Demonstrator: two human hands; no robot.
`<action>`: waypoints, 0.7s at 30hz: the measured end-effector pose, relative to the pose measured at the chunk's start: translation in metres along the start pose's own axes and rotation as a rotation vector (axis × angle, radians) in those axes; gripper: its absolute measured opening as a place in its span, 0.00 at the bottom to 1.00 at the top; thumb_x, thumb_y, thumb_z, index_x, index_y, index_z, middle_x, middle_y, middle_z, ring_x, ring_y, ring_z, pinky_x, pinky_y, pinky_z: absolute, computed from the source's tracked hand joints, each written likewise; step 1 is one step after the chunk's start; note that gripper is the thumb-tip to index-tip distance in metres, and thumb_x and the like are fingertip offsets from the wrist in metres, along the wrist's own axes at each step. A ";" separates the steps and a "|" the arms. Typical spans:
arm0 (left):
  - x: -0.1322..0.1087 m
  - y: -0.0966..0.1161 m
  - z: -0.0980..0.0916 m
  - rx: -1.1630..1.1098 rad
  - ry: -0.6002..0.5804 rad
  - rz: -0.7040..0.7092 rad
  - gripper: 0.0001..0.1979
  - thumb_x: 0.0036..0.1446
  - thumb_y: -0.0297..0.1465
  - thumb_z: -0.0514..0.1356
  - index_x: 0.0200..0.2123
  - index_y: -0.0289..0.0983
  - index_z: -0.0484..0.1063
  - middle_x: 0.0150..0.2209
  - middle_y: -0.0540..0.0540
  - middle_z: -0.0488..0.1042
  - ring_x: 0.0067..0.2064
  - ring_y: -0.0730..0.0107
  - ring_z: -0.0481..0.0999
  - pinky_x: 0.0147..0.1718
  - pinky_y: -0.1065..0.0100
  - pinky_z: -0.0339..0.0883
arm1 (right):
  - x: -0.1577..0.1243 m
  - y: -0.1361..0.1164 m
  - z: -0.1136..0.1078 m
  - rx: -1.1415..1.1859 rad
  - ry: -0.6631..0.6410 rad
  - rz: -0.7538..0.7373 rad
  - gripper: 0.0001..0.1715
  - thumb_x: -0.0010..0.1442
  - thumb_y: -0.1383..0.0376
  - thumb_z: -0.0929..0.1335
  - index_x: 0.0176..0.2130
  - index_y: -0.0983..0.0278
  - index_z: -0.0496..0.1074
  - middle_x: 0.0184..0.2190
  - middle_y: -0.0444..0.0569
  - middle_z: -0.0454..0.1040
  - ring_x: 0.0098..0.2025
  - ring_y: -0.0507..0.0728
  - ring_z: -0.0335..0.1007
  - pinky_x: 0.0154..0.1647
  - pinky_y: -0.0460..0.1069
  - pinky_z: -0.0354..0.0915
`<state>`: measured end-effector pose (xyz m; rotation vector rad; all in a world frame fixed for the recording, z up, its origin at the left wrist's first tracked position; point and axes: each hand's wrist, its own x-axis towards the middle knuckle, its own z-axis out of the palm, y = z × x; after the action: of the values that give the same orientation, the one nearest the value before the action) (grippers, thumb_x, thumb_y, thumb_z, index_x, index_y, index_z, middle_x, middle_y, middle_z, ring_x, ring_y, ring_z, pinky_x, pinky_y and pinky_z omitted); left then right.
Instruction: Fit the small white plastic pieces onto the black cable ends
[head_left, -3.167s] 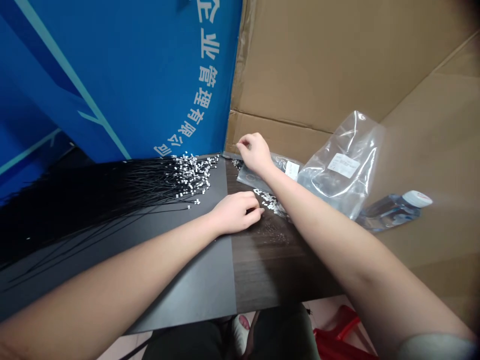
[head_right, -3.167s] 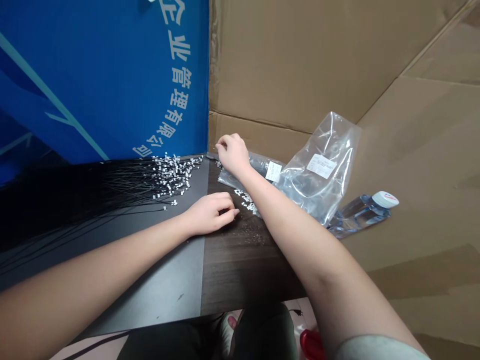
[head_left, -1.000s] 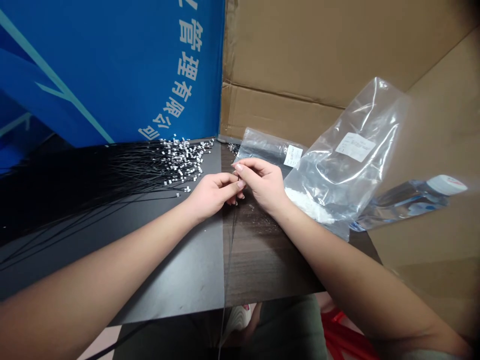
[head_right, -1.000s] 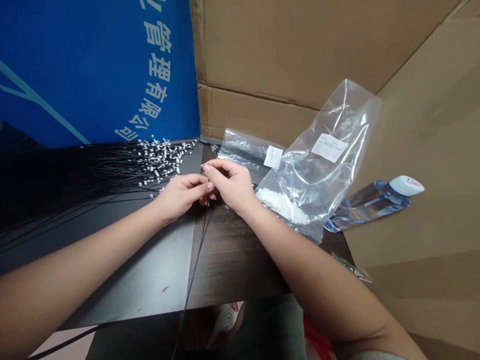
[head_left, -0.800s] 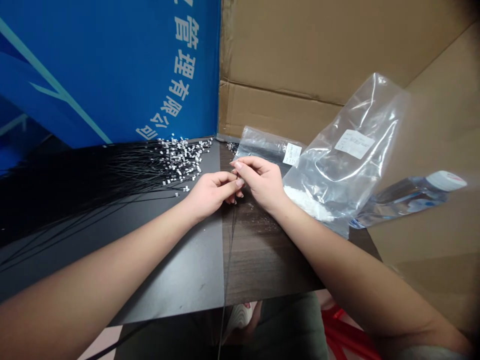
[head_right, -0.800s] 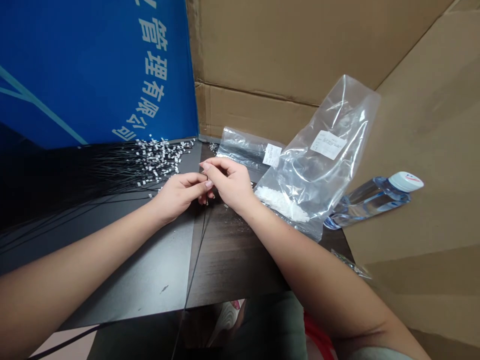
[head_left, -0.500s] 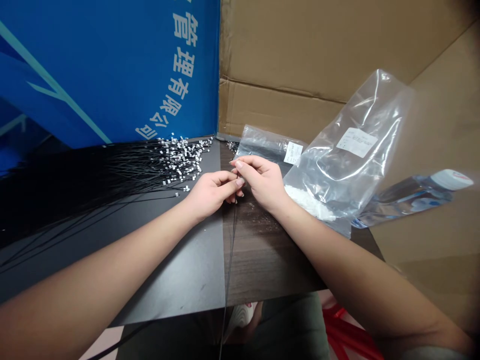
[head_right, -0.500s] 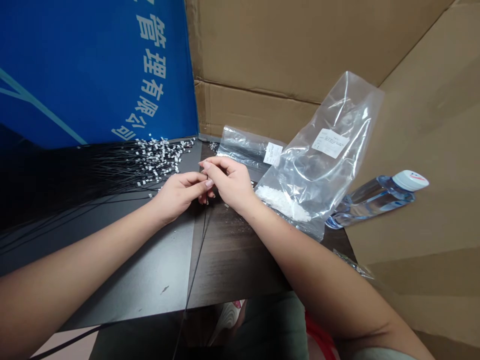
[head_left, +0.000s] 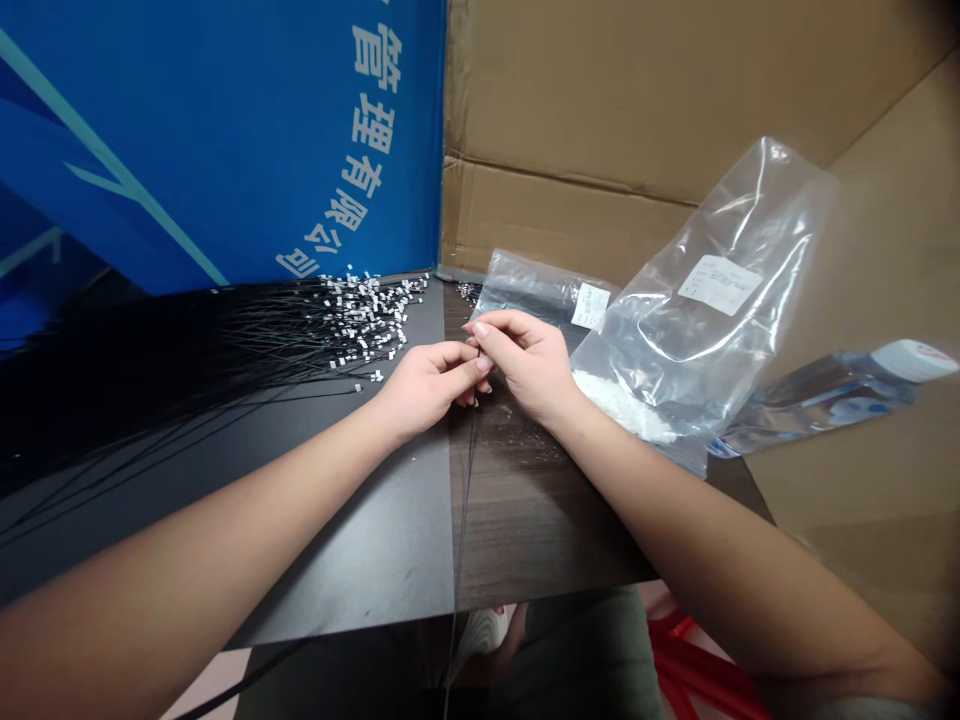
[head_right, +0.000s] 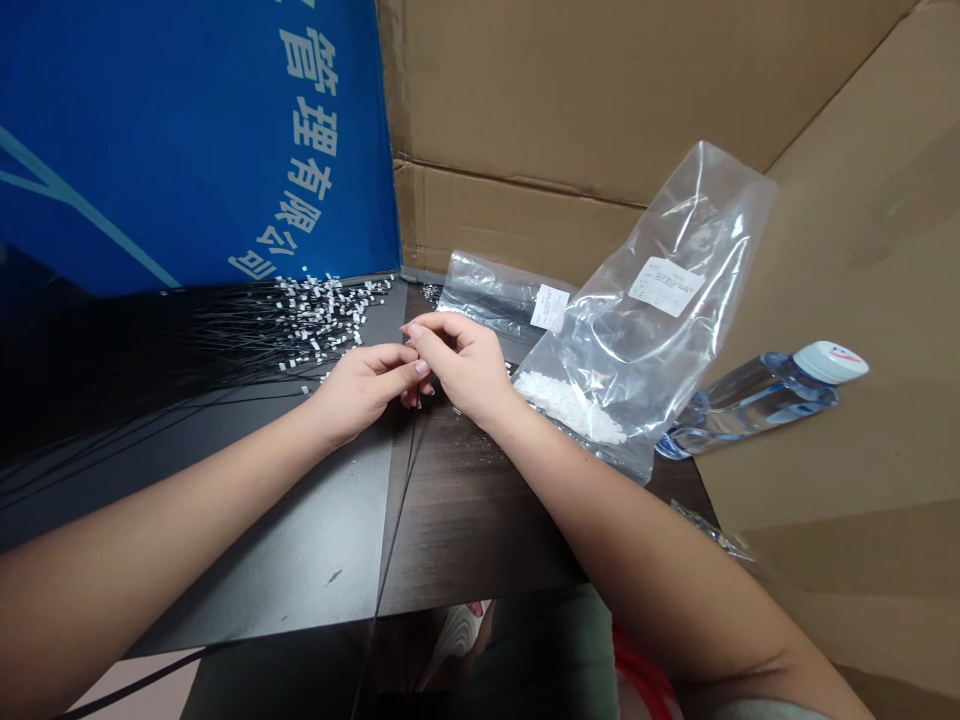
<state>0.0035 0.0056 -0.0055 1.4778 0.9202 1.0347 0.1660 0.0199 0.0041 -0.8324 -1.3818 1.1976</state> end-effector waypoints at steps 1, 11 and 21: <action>0.000 0.000 0.000 0.000 -0.004 0.001 0.17 0.61 0.43 0.68 0.31 0.34 0.78 0.29 0.47 0.79 0.27 0.74 0.71 0.30 0.69 0.67 | 0.000 0.000 0.000 -0.012 0.008 -0.013 0.15 0.61 0.50 0.77 0.37 0.58 0.80 0.31 0.44 0.77 0.26 0.52 0.68 0.24 0.49 0.69; 0.001 -0.004 -0.001 0.018 0.006 0.010 0.17 0.61 0.44 0.69 0.32 0.35 0.78 0.30 0.48 0.79 0.27 0.74 0.72 0.31 0.69 0.68 | -0.004 -0.003 0.000 -0.199 0.067 -0.172 0.09 0.64 0.55 0.74 0.39 0.57 0.82 0.41 0.47 0.80 0.34 0.54 0.72 0.35 0.52 0.73; 0.001 -0.004 -0.002 -0.165 0.017 -0.006 0.18 0.60 0.44 0.72 0.36 0.35 0.76 0.31 0.49 0.79 0.28 0.75 0.73 0.31 0.69 0.67 | 0.000 -0.007 -0.003 -0.180 0.099 -0.174 0.07 0.63 0.58 0.75 0.38 0.59 0.82 0.39 0.46 0.81 0.38 0.55 0.76 0.47 0.54 0.74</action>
<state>0.0018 0.0078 -0.0094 1.3299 0.8308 1.0936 0.1702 0.0184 0.0102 -0.8648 -1.4637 0.8974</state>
